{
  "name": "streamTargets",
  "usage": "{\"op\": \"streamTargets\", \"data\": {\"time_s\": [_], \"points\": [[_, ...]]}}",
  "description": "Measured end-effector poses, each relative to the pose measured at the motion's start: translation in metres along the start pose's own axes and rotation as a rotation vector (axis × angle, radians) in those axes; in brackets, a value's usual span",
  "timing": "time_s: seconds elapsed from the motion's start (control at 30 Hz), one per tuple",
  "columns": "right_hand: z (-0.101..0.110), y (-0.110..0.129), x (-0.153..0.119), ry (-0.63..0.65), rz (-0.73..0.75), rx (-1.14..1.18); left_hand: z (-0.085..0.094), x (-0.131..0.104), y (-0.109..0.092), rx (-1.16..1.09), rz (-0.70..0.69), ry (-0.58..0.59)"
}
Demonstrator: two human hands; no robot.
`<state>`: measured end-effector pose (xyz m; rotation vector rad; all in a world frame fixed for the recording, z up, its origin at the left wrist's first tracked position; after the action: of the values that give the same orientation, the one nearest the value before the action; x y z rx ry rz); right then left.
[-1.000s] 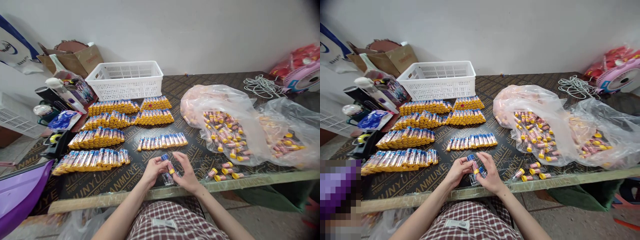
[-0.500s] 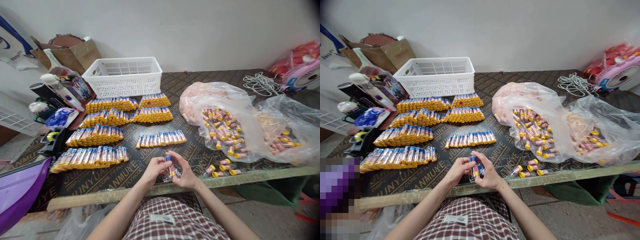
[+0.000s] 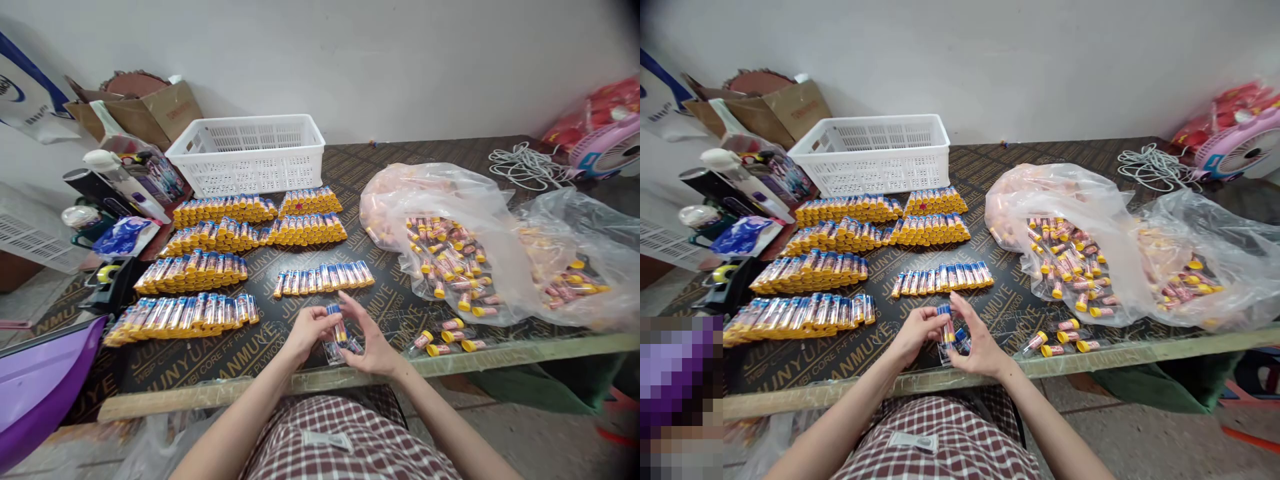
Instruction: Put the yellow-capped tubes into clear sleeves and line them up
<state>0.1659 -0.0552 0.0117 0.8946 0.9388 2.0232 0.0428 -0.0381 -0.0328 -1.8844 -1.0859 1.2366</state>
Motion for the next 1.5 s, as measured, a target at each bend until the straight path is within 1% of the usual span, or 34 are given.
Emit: {"op": "streamTargets", "data": {"time_s": [0.03, 0.07, 0.13, 0.17, 0.2, 0.23, 0.3, 0.33, 0.4, 0.47, 0.5, 0.57, 0.63, 0.67, 0.7, 0.73, 0.8, 0.87, 0.97, 1.1, 1.17, 1.23, 1.27, 1.3, 1.4, 1.43, 1.5], "points": [[0.005, -0.002, -0.001, -0.021, -0.019, -0.021, 0.009, 0.01, -0.008, 0.081, -0.055, -0.064], [0.012, -0.005, -0.003, -0.058, -0.044, -0.038, 0.02, 0.021, -0.018, 0.18, -0.119, -0.155], [0.027, -0.014, -0.01, -0.157, -0.102, -0.066, 0.041, 0.042, -0.043, 0.451, -0.266, -0.353], [0.035, -0.018, -0.014, -0.2, -0.132, -0.082, 0.047, 0.052, -0.055, 0.603, -0.319, -0.427], [0.042, -0.023, -0.018, -0.235, -0.157, -0.105, 0.05, 0.062, -0.063, 0.745, -0.346, -0.474], [0.048, -0.026, -0.022, -0.26, -0.177, -0.138, 0.051, 0.07, -0.07, 0.87, -0.359, -0.502], [0.062, -0.032, -0.031, -0.289, -0.207, -0.24, 0.049, 0.08, -0.077, 1.059, -0.355, -0.521], [0.069, -0.035, -0.035, -0.299, -0.219, -0.313, 0.046, 0.081, -0.08, 1.122, -0.359, -0.523], [0.087, -0.041, -0.045, -0.3, -0.262, -0.518, 0.04, 0.074, -0.081, 1.199, -0.393, -0.53], [0.105, -0.051, -0.058, -0.259, -0.367, -0.779, 0.035, 0.061, -0.075, 1.23, -0.416, -0.502], [0.112, -0.058, -0.065, -0.218, -0.444, -0.907, 0.033, 0.053, -0.068, 1.241, -0.403, -0.46], [0.122, -0.072, -0.077, -0.092, -0.598, -1.092, 0.029, 0.04, -0.041, 1.273, -0.304, -0.308], [0.122, -0.084, -0.085, 0.036, -0.695, -1.152, 0.026, 0.027, -0.011, 1.305, -0.207, -0.158], [0.119, -0.088, -0.087, 0.084, -0.716, -1.139, 0.026, 0.021, 0.0, 1.305, -0.19, -0.134], [0.114, -0.091, -0.086, 0.112, -0.721, -1.102, 0.026, 0.016, 0.008, 1.296, -0.183, -0.129], [0.109, -0.093, -0.084, 0.113, -0.716, -1.044, 0.026, 0.012, 0.014, 1.282, -0.181, -0.14], [0.098, -0.094, -0.076, 0.07, -0.68, -0.909, 0.027, 0.008, 0.02, 1.245, -0.18, -0.171], [0.089, -0.093, -0.067, 0.029, -0.639, -0.816, 0.026, 0.006, 0.02, 1.22, -0.184, -0.18], [0.077, -0.087, -0.05, 0.0, -0.571, -0.704, 0.023, 0.003, 0.017, 1.212, -0.217, -0.163], [0.068, -0.068, -0.032, -0.16, -0.485, -0.381, 0.023, -0.004, 0.014, 1.196, -0.264, -0.187], [0.063, -0.059, -0.028, -0.236, -0.467, -0.237, 0.023, -0.007, 0.011, 1.144, -0.325, -0.217], [0.055, -0.052, -0.026, -0.288, -0.45, -0.101, 0.025, -0.008, 0.007, 0.994, -0.371, -0.244], [0.051, -0.048, -0.026, -0.304, -0.437, -0.038, 0.028, -0.006, 0.007, 0.868, -0.361, -0.252], [0.047, -0.044, -0.026, -0.315, -0.42, 0.018, 0.031, -0.004, 0.008, 0.709, -0.323, -0.257], [0.036, -0.032, -0.028, -0.349, -0.371, 0.111, 0.039, 0.005, 0.017, 0.193, -0.142, -0.263], [0.033, -0.028, -0.029, -0.366, -0.357, 0.113, 0.04, 0.007, 0.019, 0.056, -0.097, -0.263], [0.03, -0.02, -0.031, -0.4, -0.33, 0.087, 0.041, 0.009, 0.02, -0.135, -0.045, -0.265]]}}
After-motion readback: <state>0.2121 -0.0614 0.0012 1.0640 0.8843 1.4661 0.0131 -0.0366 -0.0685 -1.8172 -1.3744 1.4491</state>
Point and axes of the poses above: each hand's wrist, its own x-axis towards the middle knuckle, its own z-axis out of the back of the hand, y = z × x, the point moved 7 cm from there along x, towards the middle knuckle, and after that the axes turned 4 degrees about -x, right-handed, at the moved point
